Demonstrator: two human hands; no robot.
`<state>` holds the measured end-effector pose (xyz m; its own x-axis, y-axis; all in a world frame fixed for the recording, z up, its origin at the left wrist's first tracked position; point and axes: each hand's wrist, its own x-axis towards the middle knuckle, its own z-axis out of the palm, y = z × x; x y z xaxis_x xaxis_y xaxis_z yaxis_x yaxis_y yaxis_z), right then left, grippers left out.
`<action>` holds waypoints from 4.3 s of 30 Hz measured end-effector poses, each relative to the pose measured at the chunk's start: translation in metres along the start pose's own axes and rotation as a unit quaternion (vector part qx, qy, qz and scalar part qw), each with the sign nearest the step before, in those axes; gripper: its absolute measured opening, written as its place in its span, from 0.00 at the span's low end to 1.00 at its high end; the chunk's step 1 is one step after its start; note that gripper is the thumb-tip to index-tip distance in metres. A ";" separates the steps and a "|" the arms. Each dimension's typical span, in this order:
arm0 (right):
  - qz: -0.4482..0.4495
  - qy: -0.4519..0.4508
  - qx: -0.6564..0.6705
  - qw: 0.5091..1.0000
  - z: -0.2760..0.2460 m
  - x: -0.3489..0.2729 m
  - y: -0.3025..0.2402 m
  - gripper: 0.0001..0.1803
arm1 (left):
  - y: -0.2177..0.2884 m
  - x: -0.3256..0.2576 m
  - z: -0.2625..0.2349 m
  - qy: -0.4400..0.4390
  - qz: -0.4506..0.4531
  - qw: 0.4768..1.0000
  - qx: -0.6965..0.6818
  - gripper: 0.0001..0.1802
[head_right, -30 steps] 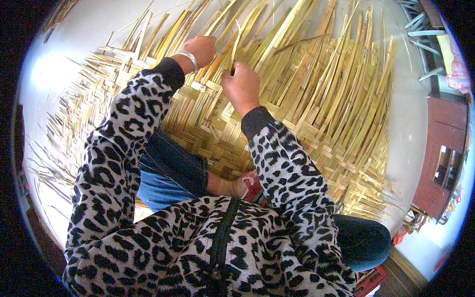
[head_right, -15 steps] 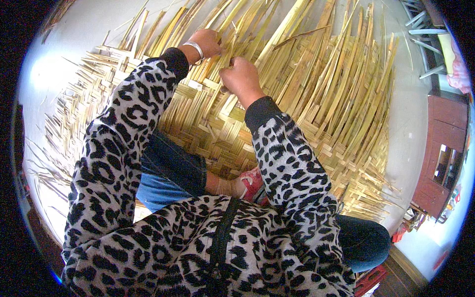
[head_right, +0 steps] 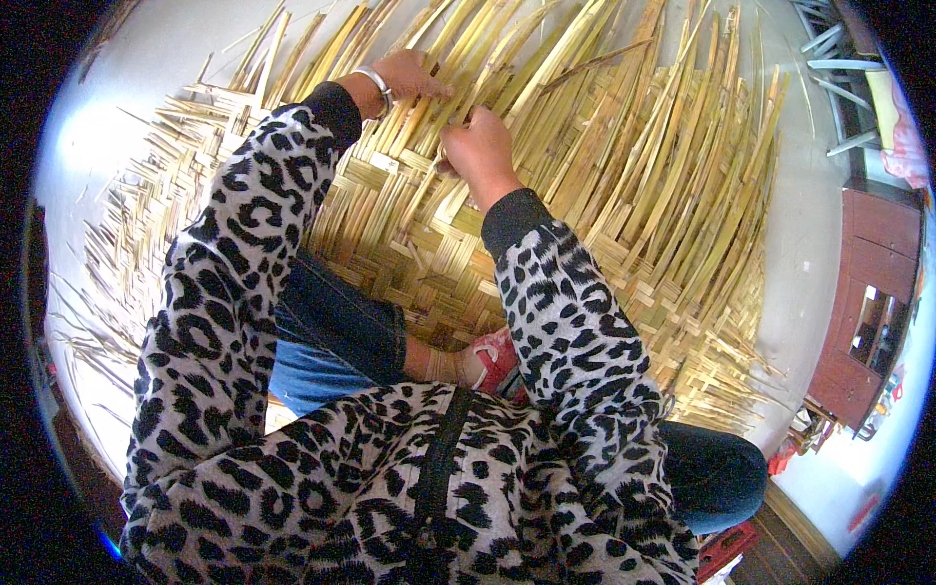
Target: The person sits on the floor and weaves a large flat mat using dried palm leaves. They interlace the leaves by hand, repeatedly threading and tightening the weave to expand the mat's surface area.
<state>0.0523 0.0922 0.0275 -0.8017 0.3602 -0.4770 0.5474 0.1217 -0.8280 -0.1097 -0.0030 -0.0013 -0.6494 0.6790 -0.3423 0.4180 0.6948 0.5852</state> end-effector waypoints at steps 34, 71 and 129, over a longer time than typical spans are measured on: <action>-0.161 0.074 -0.249 0.952 0.018 0.000 0.017 0.16 | -0.016 -0.047 -0.006 -0.083 0.055 0.916 -0.389 0.18; -0.205 0.136 -0.219 0.944 -0.029 0.021 0.034 0.11 | -0.094 -0.154 -0.037 0.158 -0.292 0.799 -0.502 0.20; 0.105 -0.109 0.113 0.982 -0.037 0.018 0.016 0.19 | 0.038 -0.154 0.090 0.120 -0.137 0.982 -0.049 0.16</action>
<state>0.0551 0.1345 0.0168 -0.7224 0.1450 -0.6761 0.6590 -0.1515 -0.7367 0.0636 -0.0599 0.0071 -0.8653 0.3855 -0.3203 0.1511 0.8100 0.5667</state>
